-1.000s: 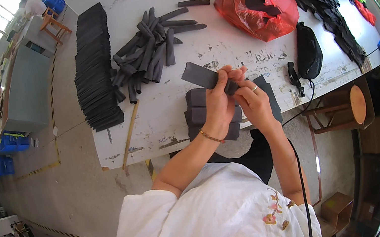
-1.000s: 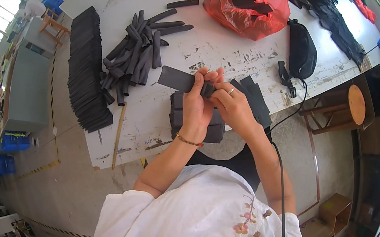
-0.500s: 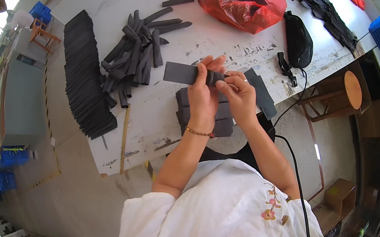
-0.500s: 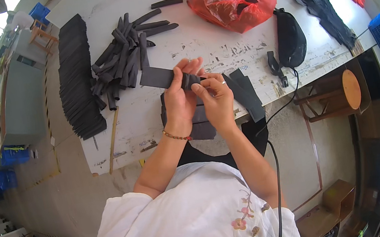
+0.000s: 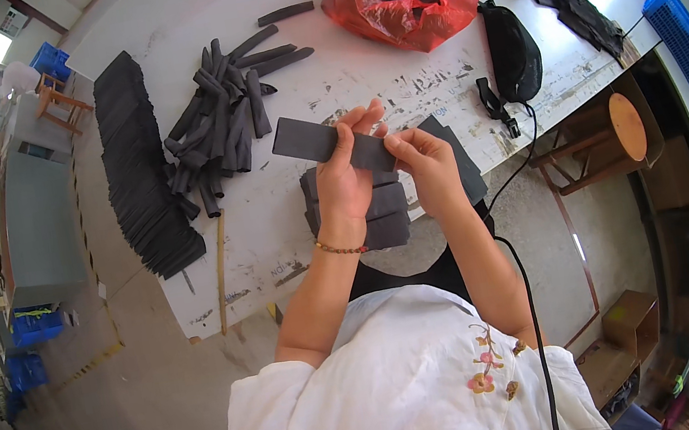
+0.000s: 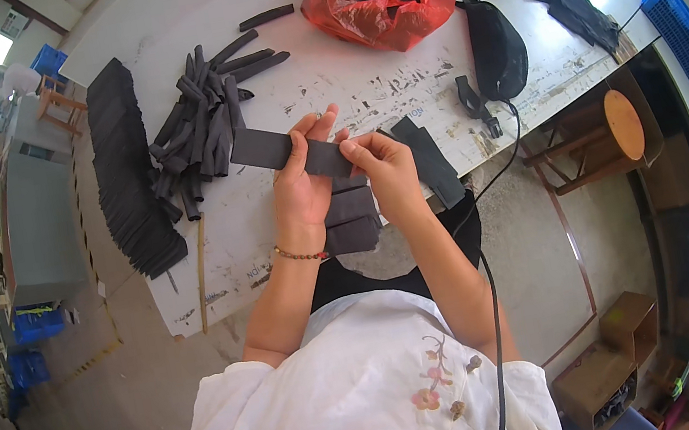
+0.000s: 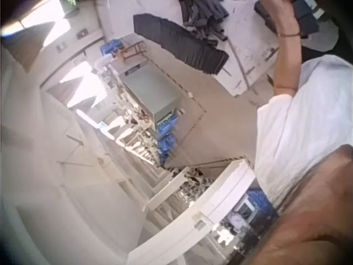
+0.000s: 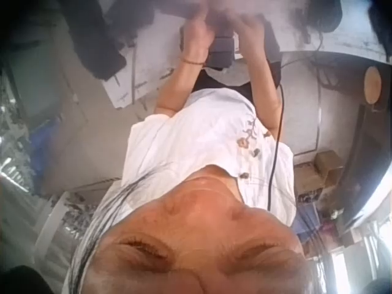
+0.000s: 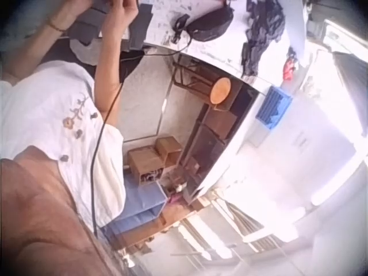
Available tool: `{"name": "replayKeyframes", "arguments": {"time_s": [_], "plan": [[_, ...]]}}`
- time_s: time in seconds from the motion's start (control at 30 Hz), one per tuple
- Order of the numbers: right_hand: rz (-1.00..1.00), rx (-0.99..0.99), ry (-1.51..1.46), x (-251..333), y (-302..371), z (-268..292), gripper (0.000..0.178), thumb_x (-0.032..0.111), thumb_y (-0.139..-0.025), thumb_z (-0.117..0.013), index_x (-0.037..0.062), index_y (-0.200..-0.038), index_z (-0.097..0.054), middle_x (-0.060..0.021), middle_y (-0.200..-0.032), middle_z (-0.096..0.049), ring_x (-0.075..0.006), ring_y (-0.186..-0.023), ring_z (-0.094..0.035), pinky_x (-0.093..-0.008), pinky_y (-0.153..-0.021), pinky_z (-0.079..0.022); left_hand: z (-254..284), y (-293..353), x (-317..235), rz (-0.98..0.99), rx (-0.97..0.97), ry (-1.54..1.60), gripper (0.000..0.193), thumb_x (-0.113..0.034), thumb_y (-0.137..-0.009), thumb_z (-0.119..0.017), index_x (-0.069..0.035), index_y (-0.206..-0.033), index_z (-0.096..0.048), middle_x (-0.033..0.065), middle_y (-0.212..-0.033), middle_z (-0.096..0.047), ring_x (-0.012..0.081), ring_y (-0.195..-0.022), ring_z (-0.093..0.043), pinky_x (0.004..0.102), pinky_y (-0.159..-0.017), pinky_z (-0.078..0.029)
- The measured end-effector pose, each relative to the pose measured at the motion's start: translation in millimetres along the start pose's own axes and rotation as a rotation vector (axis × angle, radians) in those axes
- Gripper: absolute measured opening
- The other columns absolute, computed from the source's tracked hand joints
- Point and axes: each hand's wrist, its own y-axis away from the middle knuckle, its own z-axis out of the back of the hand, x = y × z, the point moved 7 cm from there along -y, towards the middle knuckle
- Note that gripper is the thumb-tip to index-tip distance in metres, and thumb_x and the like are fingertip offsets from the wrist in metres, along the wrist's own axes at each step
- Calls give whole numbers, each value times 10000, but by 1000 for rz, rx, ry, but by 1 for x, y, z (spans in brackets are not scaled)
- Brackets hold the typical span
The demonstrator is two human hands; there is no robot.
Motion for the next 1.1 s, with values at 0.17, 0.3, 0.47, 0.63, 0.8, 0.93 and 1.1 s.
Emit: {"name": "replayKeyframes", "arguments": {"time_s": [0.17, 0.3, 0.47, 0.63, 0.8, 0.93, 1.1], "plan": [[-16, 19, -14, -6, 11, -12, 235, 99, -907, -645, -31, -1075, -542, -58, -869, -646, -105, -755, -605, -254, -693, -510, 3, 2, 2, 58, -113, 34, 399, -319, -986, -514, 3, -1221, -514, 193, -1247, -594, 281, -1226, -521, 447, -1040, -415], [57, 37, 119, 7, 16, -21, 237, -18, -875, -640, -40, -1077, -517, -83, -864, -648, -126, -770, -636, -259, -693, -542, 12, -4, 4, 52, -45, 29, 379, -337, -1011, -435, -40, -1242, -483, 135, -1261, -593, 292, -1341, -406, 514, -1071, -383], [128, 0, 282, 8, 22, -15, 252, -38, -845, -660, -22, -1071, -551, -100, -894, -670, -113, -775, -640, -252, -688, -525, 17, -4, 10, 95, -15, 163, 525, -423, -973, -497, -26, -1312, -433, 142, -1336, -532, 279, -1274, -461, 476, -1051, -397], [504, -117, 590, 25, 24, 6, 203, -131, -820, -626, -14, -984, -606, -84, -910, -686, -144, -808, -656, -250, -709, -514, 49, -2, -14, 36, -286, 87, 649, -607, -912, -486, -36, -1223, -497, 126, -1409, -451, 264, -1249, -478, 463, -1010, -430], [853, -26, 751, 44, 25, 1, 236, -138, -765, -631, 41, -915, -666, -89, -990, -681, -215, -768, -655, -266, -651, -513, 67, 17, -19, 119, -377, -23, 368, -343, -943, -592, 9, -1048, -579, 130, -1064, -631, 234, -985, -636, 377, -836, -561], [752, 23, 696, 36, 14, 6, 239, -112, -820, -606, 27, -1009, -647, -85, -1041, -669, -175, -826, -650, -257, -737, -510, 68, 19, -38, 33, -440, -153, 101, -77, -913, -628, 20, -934, -609, 115, -856, -657, 230, -790, -680, 348, -745, -597], [22, 23, 78, -12, 1, 20, 239, 110, -941, -614, -42, -1124, -619, -66, -1025, -644, -114, -847, -609, -257, -770, -513, 72, 19, -41, -11, -402, -233, 131, -84, -910, -631, 34, -959, -604, 115, -858, -659, 228, -770, -681, 343, -727, -598]]}}
